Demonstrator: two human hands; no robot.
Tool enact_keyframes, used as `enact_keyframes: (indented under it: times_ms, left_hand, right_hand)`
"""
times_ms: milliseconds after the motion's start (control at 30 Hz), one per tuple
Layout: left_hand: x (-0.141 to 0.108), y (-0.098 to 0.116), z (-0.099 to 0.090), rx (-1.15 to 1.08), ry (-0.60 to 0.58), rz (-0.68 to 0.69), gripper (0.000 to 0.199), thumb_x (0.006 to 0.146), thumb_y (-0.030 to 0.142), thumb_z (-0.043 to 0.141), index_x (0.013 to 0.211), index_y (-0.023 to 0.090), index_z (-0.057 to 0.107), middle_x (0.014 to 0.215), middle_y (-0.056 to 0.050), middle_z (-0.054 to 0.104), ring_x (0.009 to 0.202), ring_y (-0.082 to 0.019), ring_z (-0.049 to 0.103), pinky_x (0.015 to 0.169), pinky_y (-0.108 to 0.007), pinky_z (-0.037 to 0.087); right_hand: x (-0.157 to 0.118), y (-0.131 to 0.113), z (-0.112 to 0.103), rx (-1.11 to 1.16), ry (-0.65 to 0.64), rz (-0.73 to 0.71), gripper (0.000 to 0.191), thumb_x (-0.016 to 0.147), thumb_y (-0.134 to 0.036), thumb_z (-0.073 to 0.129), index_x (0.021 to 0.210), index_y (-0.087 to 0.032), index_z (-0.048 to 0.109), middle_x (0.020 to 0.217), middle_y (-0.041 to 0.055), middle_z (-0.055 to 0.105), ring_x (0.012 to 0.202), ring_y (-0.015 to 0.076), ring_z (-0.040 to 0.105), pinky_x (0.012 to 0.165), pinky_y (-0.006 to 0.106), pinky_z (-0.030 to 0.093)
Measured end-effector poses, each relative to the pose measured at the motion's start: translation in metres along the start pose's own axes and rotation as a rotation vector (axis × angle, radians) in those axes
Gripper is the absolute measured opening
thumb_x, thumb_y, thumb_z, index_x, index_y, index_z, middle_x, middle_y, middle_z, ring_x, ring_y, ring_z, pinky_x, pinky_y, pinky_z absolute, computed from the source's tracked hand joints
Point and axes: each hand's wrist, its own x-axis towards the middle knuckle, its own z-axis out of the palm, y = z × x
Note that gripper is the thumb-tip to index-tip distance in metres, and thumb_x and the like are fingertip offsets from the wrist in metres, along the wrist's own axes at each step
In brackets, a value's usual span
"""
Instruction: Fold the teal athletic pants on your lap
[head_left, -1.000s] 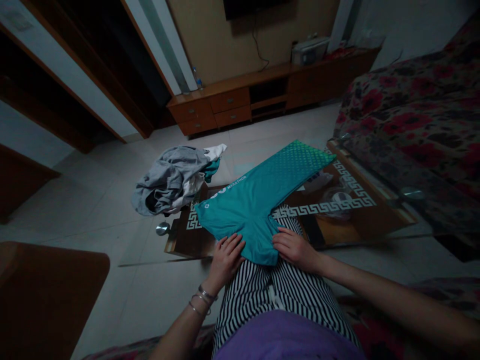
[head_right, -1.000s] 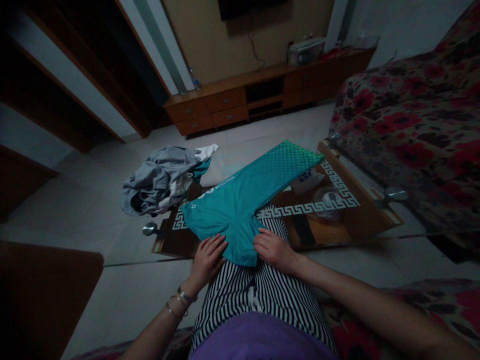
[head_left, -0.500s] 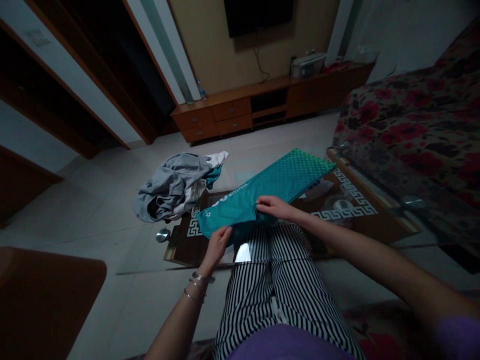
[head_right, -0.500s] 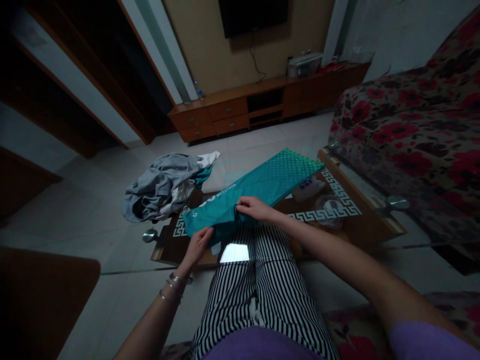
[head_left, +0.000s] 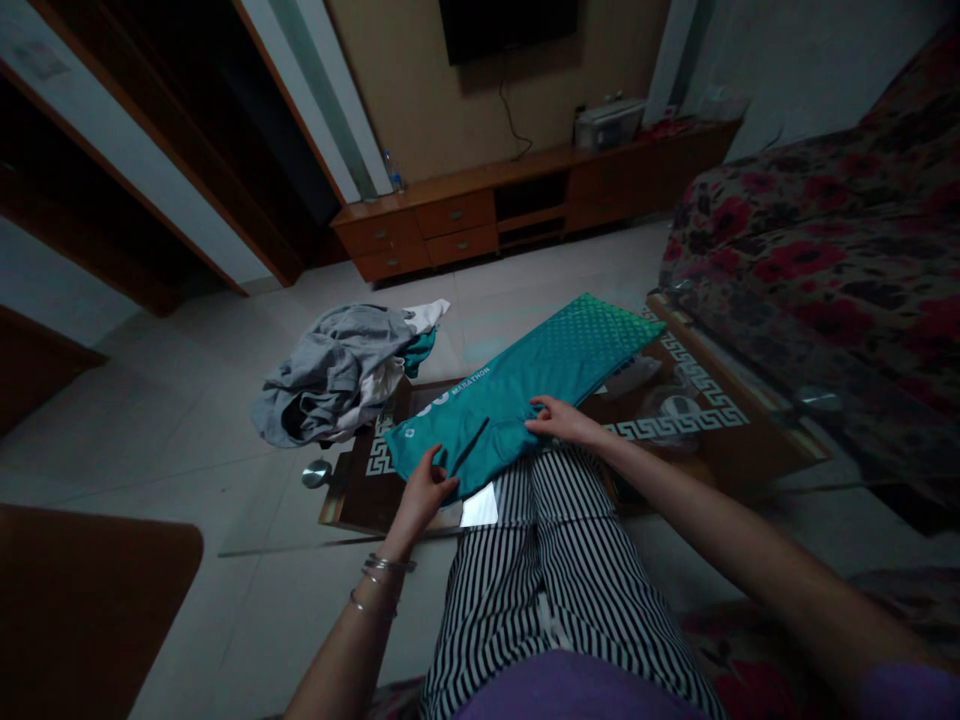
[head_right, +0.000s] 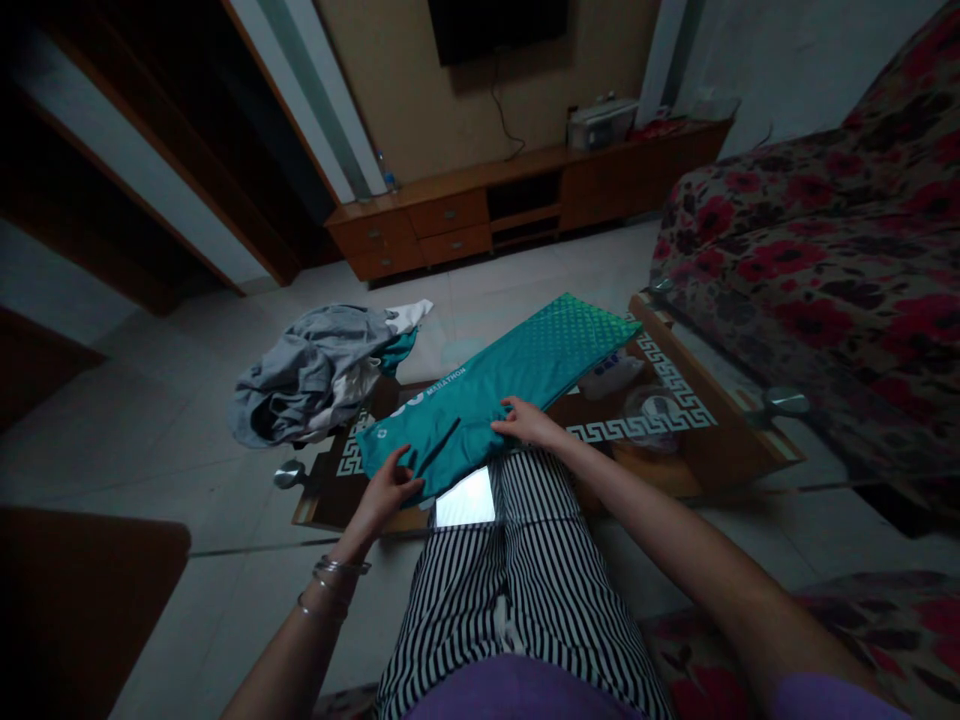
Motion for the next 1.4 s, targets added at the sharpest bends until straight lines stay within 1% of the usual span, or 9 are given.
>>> enact_keyframes:
  times_ms: [133, 300, 433, 567, 733, 900, 1067, 1267, 1400]
  left_hand:
    - [-0.003, -0.002, 0.005, 0.331, 0.095, 0.023, 0.044, 0.088, 0.019, 0.049, 0.131, 0.011, 0.052, 0.080, -0.006, 0.067, 0.075, -0.019, 0.064, 0.067, -0.027, 0.046]
    - [-0.015, 0.007, 0.006, 0.570, 0.175, 0.015, 0.038, 0.092, 0.026, 0.045, 0.127, 0.015, 0.056, 0.087, -0.013, 0.069, 0.085, -0.028, 0.066, 0.071, -0.035, 0.048]
    - [-0.016, 0.021, 0.016, 0.743, 0.262, 0.305, 0.035, 0.094, 0.017, 0.038, 0.122, 0.014, 0.057, 0.108, -0.015, 0.067, 0.103, -0.027, 0.062, 0.085, -0.038, 0.049]
    - [0.003, 0.028, 0.034, 0.687, 0.124, 0.587, 0.034, 0.094, 0.014, 0.039, 0.121, 0.017, 0.059, 0.128, -0.011, 0.061, 0.120, -0.024, 0.053, 0.103, -0.040, 0.041]
    - [0.034, 0.024, 0.043, 0.540, 0.222, 0.427, 0.042, 0.094, 0.021, 0.047, 0.135, 0.011, 0.047, 0.136, -0.017, 0.053, 0.126, -0.028, 0.048, 0.103, -0.042, 0.039]
    - [0.063, 0.029, 0.037, 0.431, 0.299, 0.213, 0.042, 0.087, 0.028, 0.062, 0.121, 0.006, 0.055, 0.103, -0.014, 0.067, 0.097, -0.023, 0.061, 0.086, -0.033, 0.045]
    - [0.071, 0.039, 0.033, 0.447, 0.278, 0.242, 0.008, 0.085, 0.022, 0.060, 0.084, 0.015, 0.063, 0.084, -0.005, 0.067, 0.079, -0.018, 0.061, 0.071, -0.027, 0.042]
    - [0.064, 0.050, 0.038, 0.516, 0.353, 0.331, 0.009, 0.090, 0.024, 0.055, 0.087, 0.018, 0.061, 0.093, -0.006, 0.065, 0.091, -0.020, 0.058, 0.082, -0.031, 0.040]
    - [0.070, 0.047, 0.045, 0.623, 0.352, 0.334, 0.012, 0.090, 0.025, 0.054, 0.086, 0.017, 0.062, 0.093, -0.008, 0.065, 0.094, -0.024, 0.057, 0.085, -0.035, 0.041]
  right_hand:
    - [-0.005, 0.003, 0.012, -0.302, 0.095, -0.027, 0.057, 0.083, -0.019, 0.060, 0.137, -0.011, 0.047, 0.093, 0.0064, 0.070, 0.085, 0.0177, 0.064, 0.074, 0.025, 0.045]
    - [-0.014, 0.003, 0.019, -0.435, 0.152, -0.040, 0.047, 0.090, -0.027, 0.053, 0.135, -0.016, 0.051, 0.100, 0.0086, 0.071, 0.093, 0.0210, 0.065, 0.074, 0.026, 0.043]
    - [-0.023, 0.000, 0.024, -0.492, 0.198, -0.027, 0.043, 0.094, -0.032, 0.048, 0.135, -0.017, 0.051, 0.102, 0.0106, 0.071, 0.094, 0.0226, 0.066, 0.075, 0.028, 0.044]
    - [-0.030, 0.000, 0.027, -0.506, 0.237, -0.049, 0.042, 0.095, -0.029, 0.047, 0.135, -0.017, 0.050, 0.102, 0.0100, 0.071, 0.095, 0.0219, 0.066, 0.078, 0.028, 0.044]
    - [-0.025, 0.006, 0.017, -0.383, 0.184, -0.061, 0.042, 0.092, -0.031, 0.054, 0.131, -0.016, 0.054, 0.097, 0.0068, 0.072, 0.089, 0.0199, 0.066, 0.075, 0.026, 0.043]
    - [-0.011, 0.001, 0.011, -0.390, 0.231, -0.089, 0.040, 0.096, -0.044, 0.048, 0.119, -0.016, 0.065, 0.109, 0.0110, 0.068, 0.102, 0.0222, 0.062, 0.083, 0.028, 0.042]
    - [-0.007, -0.008, 0.013, -0.486, 0.237, -0.137, 0.018, 0.089, -0.029, 0.059, 0.091, -0.015, 0.070, 0.099, 0.0086, 0.066, 0.097, 0.0197, 0.060, 0.082, 0.026, 0.040]
    - [-0.011, -0.006, 0.012, -0.479, 0.281, -0.157, 0.012, 0.087, -0.022, 0.058, 0.090, -0.016, 0.067, 0.098, 0.0071, 0.065, 0.095, 0.0182, 0.058, 0.082, 0.025, 0.040]
    - [-0.010, -0.001, 0.014, -0.494, 0.276, -0.154, 0.019, 0.089, -0.021, 0.055, 0.103, -0.015, 0.067, 0.104, 0.0091, 0.064, 0.101, 0.0192, 0.058, 0.087, 0.027, 0.042]
